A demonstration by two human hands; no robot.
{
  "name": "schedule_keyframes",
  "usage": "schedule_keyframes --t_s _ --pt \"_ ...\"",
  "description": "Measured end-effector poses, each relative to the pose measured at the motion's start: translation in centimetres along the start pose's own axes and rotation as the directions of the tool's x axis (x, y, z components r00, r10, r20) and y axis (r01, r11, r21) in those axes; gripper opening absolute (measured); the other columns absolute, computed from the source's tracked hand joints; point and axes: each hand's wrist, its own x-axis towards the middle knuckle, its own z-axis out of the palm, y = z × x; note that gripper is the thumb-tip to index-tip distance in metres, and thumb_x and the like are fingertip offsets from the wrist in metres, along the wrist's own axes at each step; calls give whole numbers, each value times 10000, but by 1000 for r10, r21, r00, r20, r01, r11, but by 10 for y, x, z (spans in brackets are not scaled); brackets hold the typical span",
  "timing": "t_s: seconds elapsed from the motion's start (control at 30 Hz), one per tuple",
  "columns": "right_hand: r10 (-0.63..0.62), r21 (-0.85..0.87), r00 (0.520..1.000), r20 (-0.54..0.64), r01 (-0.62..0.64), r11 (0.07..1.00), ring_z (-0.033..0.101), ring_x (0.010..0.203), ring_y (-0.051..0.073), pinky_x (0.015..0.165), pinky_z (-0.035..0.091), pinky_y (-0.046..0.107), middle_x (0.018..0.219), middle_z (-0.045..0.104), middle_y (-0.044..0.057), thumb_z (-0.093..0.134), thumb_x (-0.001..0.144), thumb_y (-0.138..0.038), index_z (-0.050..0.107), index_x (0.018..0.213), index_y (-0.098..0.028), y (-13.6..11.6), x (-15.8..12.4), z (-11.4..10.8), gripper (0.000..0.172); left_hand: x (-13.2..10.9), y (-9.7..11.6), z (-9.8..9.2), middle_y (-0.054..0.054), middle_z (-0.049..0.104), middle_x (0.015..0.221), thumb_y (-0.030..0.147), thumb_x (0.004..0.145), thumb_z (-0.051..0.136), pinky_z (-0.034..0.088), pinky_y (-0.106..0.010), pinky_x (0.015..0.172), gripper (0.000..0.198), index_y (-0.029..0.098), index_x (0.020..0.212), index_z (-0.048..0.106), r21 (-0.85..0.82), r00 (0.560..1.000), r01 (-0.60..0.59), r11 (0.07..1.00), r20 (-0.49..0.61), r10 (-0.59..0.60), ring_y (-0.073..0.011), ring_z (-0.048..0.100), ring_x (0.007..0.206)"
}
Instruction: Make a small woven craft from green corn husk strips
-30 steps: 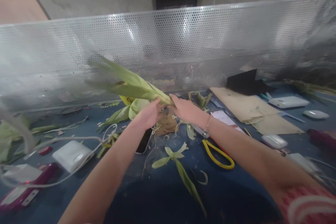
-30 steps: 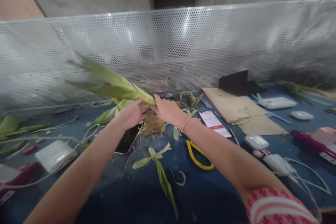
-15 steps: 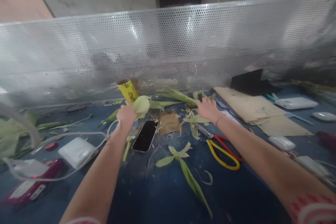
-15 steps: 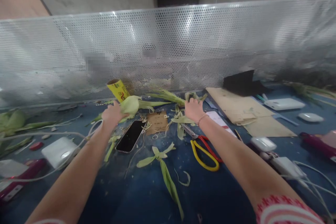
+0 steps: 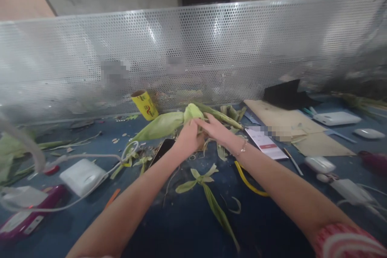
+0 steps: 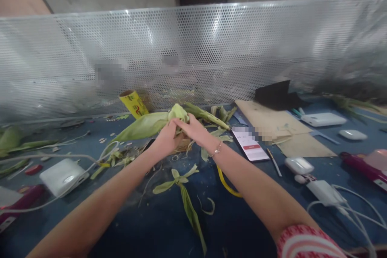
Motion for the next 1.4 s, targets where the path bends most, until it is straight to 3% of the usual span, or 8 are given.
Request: schedule_keyframes --t_s 0.2,0.4,0.5,0.67,0.8,0.93,1.23,1.4 --pt "237 11 966 107 -239 971 583 637 134 536 487 238 755 646 17 661 721 -389 635 883 -180 7 -3 -7 266 0 -13 -3 -88 607 1217 193 720 510 441 -341 930 487 165 1206 533 -175 976 150 973 185 -117 -227 575 1070" --pt "34 -460 986 162 45 887 565 601 109 560 454 205 675 658 -12 578 745 -205 698 842 -165 16 6 -20 159 10 -29 -27 -48 682 855 321 714 571 421 -275 685 240 164 858 680 -68 965 196 978 191 -180 -192 599 786" --pt "-16 -594 988 156 106 797 594 610 128 565 462 215 678 674 7 535 710 -104 699 734 -162 12 6 -24 176 11 -32 -41 5 530 569 419 724 570 310 -260 549 303 161 566 569 -37 965 194 980 186 -184 -129 466 570" --pt "-28 -662 986 166 132 737 595 568 134 574 479 238 625 645 23 508 760 -130 676 706 -155 3 2 -22 177 8 -40 -57 51 304 489 505 759 536 199 -253 486 439 179 513 374 -221 956 257 941 202 -213 -78 282 470" --pt "-143 -620 979 144 202 758 626 890 193 808 499 337 995 671 104 490 850 -305 646 1032 -146 -2 -4 -17 287 7 -37 -47 46 333 476 548 783 510 227 -246 466 467 183 527 371 -454 963 251 855 207 -173 -74 292 448" --pt "-260 -440 873 413 441 782 467 1230 243 1015 389 408 1341 500 99 677 713 -336 476 1307 -226 -1 -10 -13 636 6 -20 -32 23 430 507 555 790 500 282 -242 465 444 176 562 461 -586 975 213 782 178 -133 -85 357 465" --pt "-366 -466 904 221 428 775 576 765 193 739 437 313 757 641 30 503 760 -146 628 720 -178 1 -8 -9 135 9 -33 -47 28 384 475 519 783 541 298 -262 525 472 183 481 407 -612 974 199 766 37 -224 -88 340 479" --pt "-266 -284 958 107 286 915 423 536 120 533 351 261 541 464 -24 595 769 -337 507 536 -187 0 -6 -16 291 11 -44 -35 -23 553 673 564 791 497 413 -285 660 415 173 659 536 -540 965 230 810 15 -263 -138 507 662"
